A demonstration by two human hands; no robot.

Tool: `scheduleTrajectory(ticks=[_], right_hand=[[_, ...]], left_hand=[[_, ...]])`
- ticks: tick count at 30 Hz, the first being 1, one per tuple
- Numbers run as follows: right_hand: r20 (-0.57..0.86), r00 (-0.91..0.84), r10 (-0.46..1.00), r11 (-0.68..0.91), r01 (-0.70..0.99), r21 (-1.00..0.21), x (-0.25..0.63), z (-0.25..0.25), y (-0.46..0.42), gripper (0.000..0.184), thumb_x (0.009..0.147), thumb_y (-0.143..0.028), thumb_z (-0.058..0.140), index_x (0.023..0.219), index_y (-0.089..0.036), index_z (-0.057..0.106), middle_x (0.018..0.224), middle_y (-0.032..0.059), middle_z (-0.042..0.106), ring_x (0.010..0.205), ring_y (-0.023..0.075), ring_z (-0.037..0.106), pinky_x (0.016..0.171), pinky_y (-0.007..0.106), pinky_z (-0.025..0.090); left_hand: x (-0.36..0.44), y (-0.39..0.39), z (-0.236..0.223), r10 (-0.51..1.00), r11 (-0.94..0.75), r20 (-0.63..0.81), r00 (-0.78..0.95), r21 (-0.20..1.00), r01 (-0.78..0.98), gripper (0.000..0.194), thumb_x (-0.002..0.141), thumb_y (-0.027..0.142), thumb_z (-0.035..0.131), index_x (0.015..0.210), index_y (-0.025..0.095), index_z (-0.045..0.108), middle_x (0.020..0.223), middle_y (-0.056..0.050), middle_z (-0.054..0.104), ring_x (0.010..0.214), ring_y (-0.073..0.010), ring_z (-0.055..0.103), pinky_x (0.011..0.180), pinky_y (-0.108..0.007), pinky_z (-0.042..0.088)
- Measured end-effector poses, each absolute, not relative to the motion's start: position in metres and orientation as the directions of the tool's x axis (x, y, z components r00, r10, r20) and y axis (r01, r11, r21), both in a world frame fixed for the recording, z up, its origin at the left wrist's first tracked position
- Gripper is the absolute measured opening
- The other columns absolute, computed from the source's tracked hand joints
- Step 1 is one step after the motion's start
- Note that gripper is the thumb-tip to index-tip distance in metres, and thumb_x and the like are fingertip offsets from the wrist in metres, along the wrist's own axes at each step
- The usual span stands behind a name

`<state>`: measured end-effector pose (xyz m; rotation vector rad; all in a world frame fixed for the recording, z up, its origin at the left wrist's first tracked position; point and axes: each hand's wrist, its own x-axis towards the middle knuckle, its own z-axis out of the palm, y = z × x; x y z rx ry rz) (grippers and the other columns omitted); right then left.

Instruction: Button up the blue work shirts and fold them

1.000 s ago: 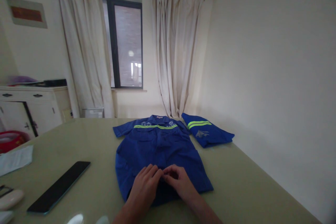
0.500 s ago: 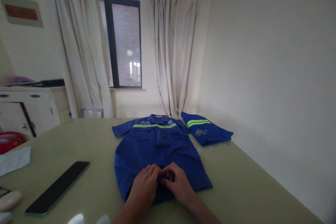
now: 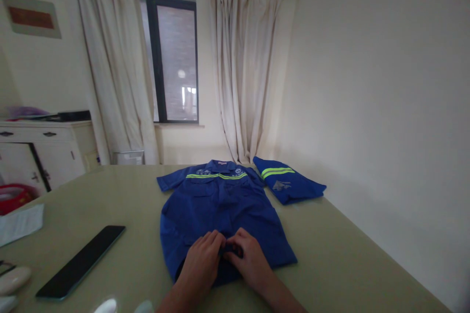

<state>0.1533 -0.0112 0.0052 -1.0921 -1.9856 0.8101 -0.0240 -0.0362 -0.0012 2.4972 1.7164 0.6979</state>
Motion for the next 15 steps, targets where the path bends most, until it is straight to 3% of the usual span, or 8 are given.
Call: scheduleTrajectory(ticks=[6,12,15], right_hand=[[0.314,-0.351,0.882,0.446,0.407,-0.797,0.152,0.008,-0.01,0.019,0.081,-0.011,0.07,0.092,-0.025,0.078,0.086,0.0002,0.062,0.081,0.0169,0.06,0.074,0.026,0.044],[0.353,-0.375,0.857,0.504,0.472,-0.724,0.153,0.015,-0.018,0.02,0.094,-0.017,0.059,0.096,-0.025,0.078,0.092,0.0007,0.063,0.087,0.0154,0.062,0.081,0.024,0.045],[0.358,-0.402,0.843,0.53,0.509,-0.678,0.155,0.016,-0.021,0.02,0.098,-0.02,0.057,0.098,-0.026,0.076,0.094,0.0004,0.062,0.088,0.0143,0.062,0.082,0.023,0.045]], left_hand=[[-0.023,-0.034,-0.004,0.846,-0.41,0.433,0.312,0.152,0.9,0.032,0.085,-0.002,0.046,0.099,0.024,0.059,0.101,-0.002,0.064,0.095,-0.0217,0.056,0.085,-0.033,0.043],[-0.029,-0.031,-0.003,0.675,-0.528,0.598,0.433,-0.018,0.849,0.037,0.084,-0.004,0.049,0.107,0.024,0.058,0.111,-0.003,0.065,0.1,-0.0218,0.057,0.089,-0.034,0.044],[-0.031,-0.031,0.0,0.635,-0.574,0.625,0.455,-0.013,0.819,0.034,0.086,-0.003,0.049,0.105,0.024,0.059,0.107,-0.001,0.067,0.096,-0.0201,0.06,0.086,-0.033,0.045]])
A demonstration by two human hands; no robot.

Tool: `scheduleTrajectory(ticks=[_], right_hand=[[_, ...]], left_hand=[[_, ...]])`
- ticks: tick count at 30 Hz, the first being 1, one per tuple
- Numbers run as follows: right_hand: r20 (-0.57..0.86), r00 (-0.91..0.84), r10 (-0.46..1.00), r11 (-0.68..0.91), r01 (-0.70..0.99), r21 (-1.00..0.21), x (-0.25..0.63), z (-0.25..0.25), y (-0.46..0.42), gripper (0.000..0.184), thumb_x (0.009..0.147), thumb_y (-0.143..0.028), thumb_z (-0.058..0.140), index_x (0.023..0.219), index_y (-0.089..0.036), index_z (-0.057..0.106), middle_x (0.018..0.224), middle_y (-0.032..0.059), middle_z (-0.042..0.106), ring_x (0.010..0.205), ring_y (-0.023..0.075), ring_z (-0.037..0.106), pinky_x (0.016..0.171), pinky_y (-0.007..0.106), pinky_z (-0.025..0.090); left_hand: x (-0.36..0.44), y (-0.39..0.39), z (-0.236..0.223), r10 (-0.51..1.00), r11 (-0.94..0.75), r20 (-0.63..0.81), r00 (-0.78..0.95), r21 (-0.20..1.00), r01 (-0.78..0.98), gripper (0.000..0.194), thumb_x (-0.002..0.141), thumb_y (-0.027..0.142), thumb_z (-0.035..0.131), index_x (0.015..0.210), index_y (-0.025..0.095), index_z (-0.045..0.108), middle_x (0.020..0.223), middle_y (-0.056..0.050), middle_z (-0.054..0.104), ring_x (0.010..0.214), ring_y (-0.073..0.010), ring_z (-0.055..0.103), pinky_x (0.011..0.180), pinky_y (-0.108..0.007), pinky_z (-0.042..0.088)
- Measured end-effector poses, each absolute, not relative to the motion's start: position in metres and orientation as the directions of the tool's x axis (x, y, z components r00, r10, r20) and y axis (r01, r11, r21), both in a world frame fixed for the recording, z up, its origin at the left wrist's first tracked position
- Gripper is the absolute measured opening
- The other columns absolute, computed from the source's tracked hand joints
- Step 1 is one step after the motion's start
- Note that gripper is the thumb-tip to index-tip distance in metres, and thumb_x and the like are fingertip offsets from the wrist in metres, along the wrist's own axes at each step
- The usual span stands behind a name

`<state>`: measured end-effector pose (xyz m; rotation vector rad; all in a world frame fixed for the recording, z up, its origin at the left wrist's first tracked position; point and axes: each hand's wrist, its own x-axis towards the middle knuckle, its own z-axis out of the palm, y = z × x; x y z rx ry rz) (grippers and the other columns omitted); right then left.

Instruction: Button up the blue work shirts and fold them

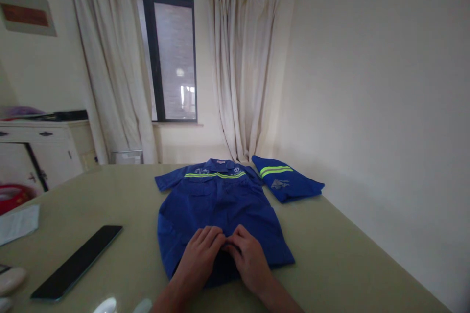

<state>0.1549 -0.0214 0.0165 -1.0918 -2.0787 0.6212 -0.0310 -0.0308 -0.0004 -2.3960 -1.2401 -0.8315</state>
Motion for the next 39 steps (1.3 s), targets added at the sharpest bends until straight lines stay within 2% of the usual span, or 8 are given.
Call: scheduleTrajectory(ticks=[4,11,15,19,25,30,35,39], right_hand=[[0.352,-0.426,0.834,0.55,0.579,-0.602,0.156,0.015,-0.021,0.019,0.1,-0.023,0.056,0.101,-0.026,0.074,0.098,0.0002,0.062,0.09,0.0141,0.063,0.082,0.022,0.045],[0.358,-0.432,0.828,0.561,0.649,-0.513,0.158,0.012,-0.016,0.019,0.101,-0.022,0.052,0.104,-0.025,0.07,0.104,0.0012,0.062,0.092,0.0149,0.064,0.082,0.023,0.046],[0.356,-0.462,0.812,0.583,0.621,-0.524,0.16,0.016,-0.017,0.014,0.099,-0.025,0.055,0.099,-0.024,0.068,0.103,0.0013,0.062,0.094,0.0154,0.063,0.083,0.023,0.046],[0.289,-0.523,0.801,0.588,0.602,-0.54,0.166,0.022,-0.019,0.017,0.09,-0.03,0.069,0.106,-0.026,0.066,0.11,0.0008,0.062,0.1,0.0173,0.062,0.087,0.025,0.045],[0.243,-0.507,0.827,0.543,0.605,-0.583,0.178,0.027,-0.015,0.044,0.091,-0.06,0.062,0.117,-0.024,0.063,0.11,0.0041,0.067,0.103,0.0222,0.062,0.091,0.03,0.045],[0.203,-0.44,0.875,0.483,0.756,-0.442,0.18,0.014,-0.01,0.052,0.098,-0.065,0.042,0.128,-0.028,0.064,0.134,0.0078,0.064,0.124,0.0285,0.055,0.104,0.041,0.041],[0.102,-0.349,0.932,0.363,0.878,-0.312,0.188,-0.005,0.0,0.074,0.095,-0.075,0.032,0.154,-0.031,0.04,0.164,0.0063,0.03,0.151,0.0309,0.026,0.121,0.051,0.019],[0.08,-0.271,0.959,0.283,0.917,-0.28,0.19,-0.008,0.005,0.082,0.094,-0.077,0.029,0.156,-0.025,0.037,0.165,0.0095,0.028,0.152,0.0306,0.023,0.122,0.05,0.016]], left_hand=[[-0.031,-0.033,0.004,0.73,-0.559,0.561,0.391,0.16,0.814,0.029,0.087,0.001,0.05,0.097,0.025,0.063,0.095,-0.001,0.069,0.088,-0.0193,0.061,0.082,-0.031,0.046],[-0.042,-0.033,0.021,0.948,-0.305,0.197,0.249,0.786,0.537,0.019,0.087,0.035,0.063,0.099,0.024,0.072,0.102,-0.002,0.074,0.097,-0.021,0.065,0.089,-0.028,0.048],[-0.047,-0.029,0.02,0.954,-0.242,0.137,0.267,0.879,0.411,0.034,0.094,0.045,0.051,0.088,0.018,0.071,0.085,-0.002,0.071,0.084,-0.0187,0.061,0.078,-0.027,0.047],[-0.05,-0.029,0.018,0.939,-0.247,0.126,0.321,0.895,0.372,0.021,0.08,0.032,0.069,0.096,0.019,0.065,0.087,0.001,0.067,0.079,-0.0145,0.059,0.07,-0.023,0.045],[-0.07,-0.025,0.022,0.953,-0.118,-0.082,0.292,0.787,0.606,0.054,0.101,0.052,0.03,0.082,0.017,0.066,0.076,-0.005,0.071,0.067,-0.0167,0.065,0.067,-0.027,0.05],[-0.097,-0.025,0.017,0.976,0.114,0.162,-0.146,0.193,0.975,0.036,0.099,0.026,0.037,0.121,0.022,0.066,0.128,-0.013,0.066,0.12,-0.0306,0.06,0.107,-0.057,0.04],[-0.122,-0.031,0.007,0.872,0.49,0.0,-0.49,0.0,0.872,0.059,0.096,0.006,0.024,0.146,0.026,0.049,0.158,-0.018,0.04,0.142,-0.0404,0.04,0.096,-0.078,0.038],[-0.097,-0.027,-0.001,0.975,0.147,0.163,-0.153,0.045,0.988,0.051,0.095,0.01,0.032,0.14,0.018,0.057,0.152,-0.018,0.05,0.141,-0.0328,0.045,0.115,-0.066,0.028]])
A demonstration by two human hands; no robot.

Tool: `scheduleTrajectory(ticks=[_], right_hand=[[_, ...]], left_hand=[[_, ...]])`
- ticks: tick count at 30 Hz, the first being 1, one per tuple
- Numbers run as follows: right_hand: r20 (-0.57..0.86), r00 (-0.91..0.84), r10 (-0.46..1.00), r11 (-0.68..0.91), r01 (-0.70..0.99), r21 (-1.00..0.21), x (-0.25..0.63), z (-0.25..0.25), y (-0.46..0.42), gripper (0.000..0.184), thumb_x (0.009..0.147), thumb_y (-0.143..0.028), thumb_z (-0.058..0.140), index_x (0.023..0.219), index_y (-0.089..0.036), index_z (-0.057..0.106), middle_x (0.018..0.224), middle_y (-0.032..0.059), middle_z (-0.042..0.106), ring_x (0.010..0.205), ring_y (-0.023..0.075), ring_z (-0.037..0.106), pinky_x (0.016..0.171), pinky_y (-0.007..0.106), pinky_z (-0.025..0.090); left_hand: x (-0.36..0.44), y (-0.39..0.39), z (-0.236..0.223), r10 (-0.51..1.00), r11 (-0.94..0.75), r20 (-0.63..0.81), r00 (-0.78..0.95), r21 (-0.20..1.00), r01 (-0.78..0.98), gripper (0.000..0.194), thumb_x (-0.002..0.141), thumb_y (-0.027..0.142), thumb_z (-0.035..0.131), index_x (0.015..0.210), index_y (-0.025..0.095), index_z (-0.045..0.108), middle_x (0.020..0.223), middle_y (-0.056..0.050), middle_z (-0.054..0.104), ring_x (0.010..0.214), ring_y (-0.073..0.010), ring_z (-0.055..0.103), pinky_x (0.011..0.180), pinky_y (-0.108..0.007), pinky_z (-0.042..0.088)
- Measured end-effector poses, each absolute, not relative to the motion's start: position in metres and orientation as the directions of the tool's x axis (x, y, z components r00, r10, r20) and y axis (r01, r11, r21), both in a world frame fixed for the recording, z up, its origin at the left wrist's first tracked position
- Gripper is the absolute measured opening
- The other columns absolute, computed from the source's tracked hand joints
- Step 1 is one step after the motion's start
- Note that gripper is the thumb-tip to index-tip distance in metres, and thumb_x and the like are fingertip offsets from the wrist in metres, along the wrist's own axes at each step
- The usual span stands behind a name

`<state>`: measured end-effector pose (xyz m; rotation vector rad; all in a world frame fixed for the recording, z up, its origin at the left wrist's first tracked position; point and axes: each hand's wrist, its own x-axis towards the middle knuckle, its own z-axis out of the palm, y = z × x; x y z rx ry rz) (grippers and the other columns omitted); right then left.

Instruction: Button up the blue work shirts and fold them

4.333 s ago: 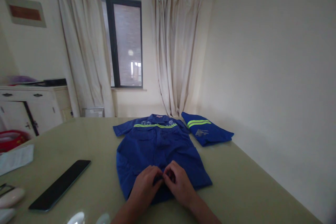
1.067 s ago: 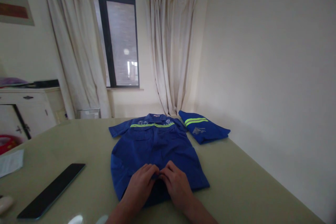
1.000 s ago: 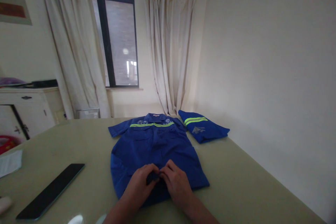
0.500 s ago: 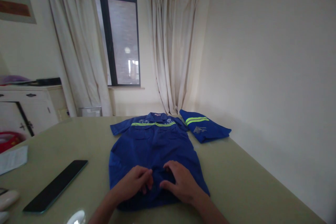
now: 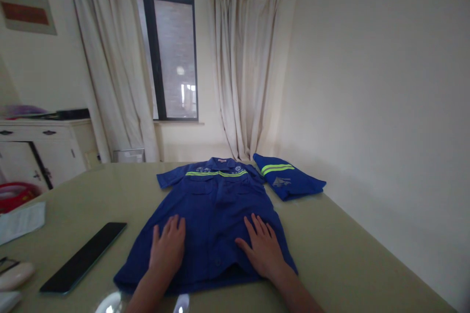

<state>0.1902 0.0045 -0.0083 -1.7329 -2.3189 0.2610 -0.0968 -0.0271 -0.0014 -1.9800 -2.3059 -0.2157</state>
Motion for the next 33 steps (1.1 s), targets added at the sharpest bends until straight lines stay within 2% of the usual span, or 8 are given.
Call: scheduleTrajectory(ticks=[3,5,8,13,16,21,28,33], right_hand=[[0.147,-0.237,0.96,0.27,0.921,-0.281,0.19,-0.001,0.005,0.069,0.096,-0.071,0.039,0.144,-0.024,0.054,0.155,0.0127,0.047,0.143,0.0336,0.04,0.115,0.049,0.029],[0.21,-0.2,0.957,0.261,0.91,-0.323,0.188,0.006,0.004,0.055,0.098,-0.064,0.04,0.122,-0.022,0.067,0.133,0.0144,0.064,0.126,0.0331,0.055,0.104,0.046,0.04],[0.265,-0.225,0.938,0.333,0.8,-0.5,0.179,0.017,-0.002,0.041,0.101,-0.054,0.042,0.099,-0.022,0.067,0.104,0.0095,0.069,0.101,0.0253,0.064,0.09,0.035,0.047],[0.265,-0.333,0.905,0.423,0.634,-0.648,0.159,0.019,-0.016,0.04,0.092,-0.045,0.062,0.127,-0.026,0.057,0.111,0.0054,0.064,0.1,0.0212,0.063,0.088,0.028,0.046],[0.207,-0.358,0.911,0.406,0.678,-0.613,0.156,0.014,-0.017,0.041,0.085,-0.03,0.064,0.126,-0.029,0.059,0.113,0.0034,0.062,0.101,0.0198,0.063,0.087,0.026,0.045],[0.218,-0.296,0.93,0.367,0.705,-0.608,0.159,0.007,-0.004,0.029,0.081,-0.016,0.054,0.106,-0.024,0.067,0.102,0.0035,0.068,0.095,0.0178,0.065,0.085,0.025,0.045],[0.035,-0.11,0.993,0.112,0.846,-0.521,0.148,0.019,0.021,0.018,0.087,-0.028,0.054,0.096,-0.023,0.069,0.093,0.0079,0.075,0.091,0.0262,0.071,0.075,0.032,0.046],[0.137,-0.123,0.983,0.173,0.876,-0.451,0.141,0.013,0.009,0.026,0.092,-0.041,0.053,0.107,-0.024,0.065,0.097,0.0084,0.074,0.091,0.0264,0.071,0.075,0.033,0.048]], left_hand=[[-0.057,-0.025,-0.004,0.967,-0.204,0.218,0.134,0.342,0.917,0.039,0.098,0.029,0.042,0.13,0.022,0.063,0.142,-0.011,0.06,0.132,-0.0257,0.054,0.117,-0.047,0.036],[-0.036,-0.027,-0.002,0.957,-0.276,0.221,0.185,0.518,0.81,0.031,0.09,0.028,0.053,0.117,0.023,0.067,0.134,-0.01,0.064,0.125,-0.0261,0.056,0.111,-0.043,0.042],[-0.022,-0.034,0.005,0.941,-0.334,0.211,0.264,0.708,0.623,0.035,0.078,0.018,0.06,0.112,0.024,0.066,0.128,-0.008,0.064,0.117,-0.0239,0.057,0.106,-0.037,0.043],[-0.022,-0.038,0.001,0.939,-0.152,0.013,0.345,0.913,0.378,0.044,0.085,0.015,0.042,0.125,0.021,0.059,0.103,-0.005,0.068,0.087,-0.0176,0.063,0.081,-0.031,0.053],[-0.02,-0.034,-0.011,0.975,-0.148,0.043,0.219,0.857,0.494,0.045,0.09,0.014,0.034,0.127,0.019,0.059,0.102,-0.007,0.068,0.09,-0.0199,0.064,0.083,-0.033,0.052],[-0.015,-0.03,-0.012,0.962,-0.258,0.218,0.167,0.504,0.824,0.038,0.095,0.022,0.039,0.123,0.024,0.065,0.119,-0.009,0.064,0.111,-0.0242,0.06,0.099,-0.037,0.043],[-0.006,-0.012,0.013,0.998,-0.064,0.013,0.066,0.491,0.869,0.031,0.091,0.023,0.046,0.117,0.027,0.063,0.11,-0.004,0.068,0.1,-0.0228,0.067,0.08,-0.032,0.048],[-0.002,-0.011,0.003,0.987,-0.141,0.145,0.069,0.583,0.8,0.043,0.09,0.014,0.04,0.123,0.028,0.063,0.122,-0.004,0.065,0.105,-0.0176,0.066,0.088,-0.028,0.048]])
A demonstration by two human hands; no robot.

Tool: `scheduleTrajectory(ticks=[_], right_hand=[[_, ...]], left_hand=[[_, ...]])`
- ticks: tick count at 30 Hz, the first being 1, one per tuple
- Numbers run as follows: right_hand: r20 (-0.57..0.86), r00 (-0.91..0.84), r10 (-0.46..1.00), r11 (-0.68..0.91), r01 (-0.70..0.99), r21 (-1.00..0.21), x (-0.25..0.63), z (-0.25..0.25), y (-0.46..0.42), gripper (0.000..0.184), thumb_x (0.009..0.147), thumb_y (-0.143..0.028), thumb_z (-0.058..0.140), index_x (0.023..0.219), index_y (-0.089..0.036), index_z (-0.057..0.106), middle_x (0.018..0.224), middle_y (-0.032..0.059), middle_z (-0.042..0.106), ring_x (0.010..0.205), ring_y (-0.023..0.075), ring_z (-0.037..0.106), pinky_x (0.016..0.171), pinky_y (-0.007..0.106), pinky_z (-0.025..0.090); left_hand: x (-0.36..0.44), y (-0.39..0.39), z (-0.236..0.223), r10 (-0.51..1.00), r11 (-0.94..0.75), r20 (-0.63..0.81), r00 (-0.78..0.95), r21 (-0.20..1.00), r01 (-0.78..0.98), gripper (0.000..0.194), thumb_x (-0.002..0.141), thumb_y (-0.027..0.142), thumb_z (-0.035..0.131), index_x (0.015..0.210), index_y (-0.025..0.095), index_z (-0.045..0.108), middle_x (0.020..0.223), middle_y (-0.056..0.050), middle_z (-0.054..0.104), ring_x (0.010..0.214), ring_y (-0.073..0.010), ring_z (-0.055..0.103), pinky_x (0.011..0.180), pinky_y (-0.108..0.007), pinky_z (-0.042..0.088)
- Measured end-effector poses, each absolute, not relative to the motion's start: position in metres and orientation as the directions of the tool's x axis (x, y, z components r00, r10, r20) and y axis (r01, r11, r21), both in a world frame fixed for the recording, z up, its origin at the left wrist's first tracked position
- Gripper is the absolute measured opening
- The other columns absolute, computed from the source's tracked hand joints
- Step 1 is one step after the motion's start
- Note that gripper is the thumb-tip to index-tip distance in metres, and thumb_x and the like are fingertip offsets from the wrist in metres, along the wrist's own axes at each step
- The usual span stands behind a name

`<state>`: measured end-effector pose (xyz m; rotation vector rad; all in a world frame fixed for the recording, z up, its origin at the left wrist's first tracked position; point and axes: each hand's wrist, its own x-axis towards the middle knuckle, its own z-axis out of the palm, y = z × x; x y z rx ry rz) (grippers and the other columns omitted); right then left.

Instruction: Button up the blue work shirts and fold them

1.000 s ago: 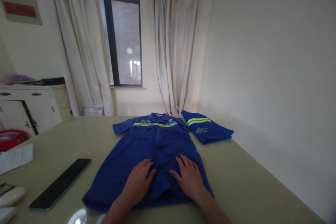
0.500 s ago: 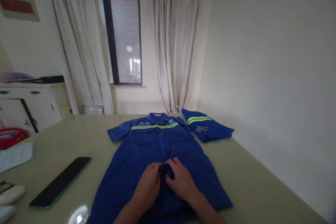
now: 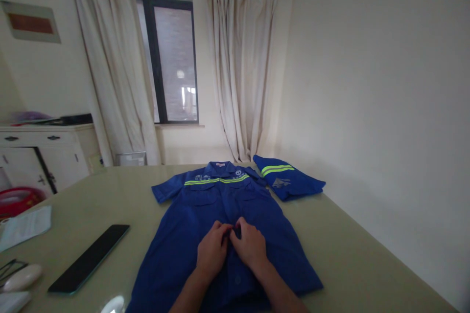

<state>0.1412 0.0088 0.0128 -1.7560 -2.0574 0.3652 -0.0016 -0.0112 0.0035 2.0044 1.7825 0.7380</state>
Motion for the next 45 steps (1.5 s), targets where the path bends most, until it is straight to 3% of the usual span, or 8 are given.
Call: scheduleTrajectory(ticks=[3,9,15,18,26,32,39,45], right_hand=[[0.182,-0.178,0.967,0.242,0.867,-0.436,0.142,0.009,-0.001,0.025,0.091,-0.036,0.055,0.11,-0.024,0.065,0.108,0.009,0.07,0.097,0.0246,0.069,0.076,0.032,0.05],[0.249,-0.191,0.949,0.281,0.87,-0.404,0.146,0.019,-0.005,0.015,0.087,-0.036,0.061,0.086,-0.024,0.07,0.113,0.0103,0.061,0.109,0.0276,0.059,0.073,0.034,0.053],[0.246,-0.237,0.94,0.316,0.876,-0.364,0.144,0.02,-0.009,0.014,0.082,-0.033,0.067,0.088,-0.021,0.069,0.103,0.0111,0.065,0.103,0.0291,0.06,0.084,0.039,0.05],[0.261,-0.225,0.939,0.312,0.877,-0.365,0.143,0.018,-0.007,0.008,0.081,-0.025,0.063,0.084,-0.02,0.069,0.097,0.0101,0.067,0.099,0.0269,0.062,0.084,0.036,0.047],[0.186,-0.149,0.971,0.235,0.477,-0.847,0.156,0.015,0.019,0.018,0.085,-0.027,0.058,0.075,-0.019,0.07,0.073,0.0014,0.07,0.073,0.0165,0.064,0.067,0.024,0.044],[0.108,-0.137,0.985,0.139,0.247,-0.959,0.156,0.007,0.025,0.028,0.088,-0.04,0.054,0.078,-0.018,0.067,0.069,0.0004,0.066,0.064,0.015,0.058,0.059,0.024,0.042],[0.163,-0.181,0.97,0.224,0.4,-0.889,0.154,0.012,0.016,0.005,0.072,-0.021,0.066,0.076,-0.019,0.069,0.071,0.0002,0.07,0.068,0.0165,0.064,0.063,0.024,0.044],[0.335,-0.005,0.942,0.262,0.634,-0.727,0.158,0.022,0.01,0.008,0.081,-0.021,0.058,0.079,-0.021,0.066,0.067,-0.0001,0.065,0.062,0.0155,0.06,0.061,0.025,0.039]], left_hand=[[-0.006,-0.01,-0.007,0.967,-0.253,0.186,0.172,0.665,0.703,0.059,0.083,0.007,0.041,0.134,0.031,0.059,0.135,-0.002,0.061,0.116,-0.015,0.063,0.098,-0.025,0.046],[-0.01,-0.004,-0.015,0.978,-0.204,0.175,0.113,0.693,0.691,0.055,0.084,0.009,0.046,0.135,0.026,0.058,0.128,-0.004,0.069,0.12,-0.0185,0.061,0.106,-0.032,0.043],[-0.016,-0.005,0.001,0.979,-0.188,0.176,0.099,0.62,0.762,0.018,0.086,0.021,0.055,0.093,0.023,0.071,0.095,-0.003,0.072,0.091,-0.0202,0.065,0.083,-0.03,0.046],[-0.021,-0.006,0.006,0.966,-0.255,0.149,0.209,0.659,0.708,0.02,0.087,0.023,0.054,0.091,0.022,0.073,0.095,-0.004,0.069,0.083,-0.018,0.063,0.077,-0.028,0.046],[-0.018,-0.009,0.002,0.956,-0.289,0.17,0.238,0.675,0.679,0.023,0.079,0.019,0.058,0.096,0.022,0.073,0.101,-0.004,0.066,0.083,-0.0177,0.062,0.076,-0.028,0.046],[-0.011,-0.012,0.002,0.952,-0.306,0.226,0.208,0.651,0.695,0.014,0.081,0.016,0.055,0.089,0.021,0.064,0.095,-0.004,0.065,0.09,-0.0205,0.061,0.078,-0.03,0.044],[-0.008,-0.017,0.003,0.933,-0.339,0.32,0.164,0.628,0.701,0.014,0.088,0.015,0.05,0.089,0.023,0.061,0.093,-0.004,0.065,0.092,-0.0219,0.061,0.082,-0.032,0.044],[-0.009,-0.017,0.002,0.897,-0.393,0.425,0.125,0.634,0.665,0.013,0.094,0.02,0.048,0.095,0.025,0.06,0.097,-0.003,0.065,0.094,-0.0216,0.061,0.086,-0.033,0.046]])
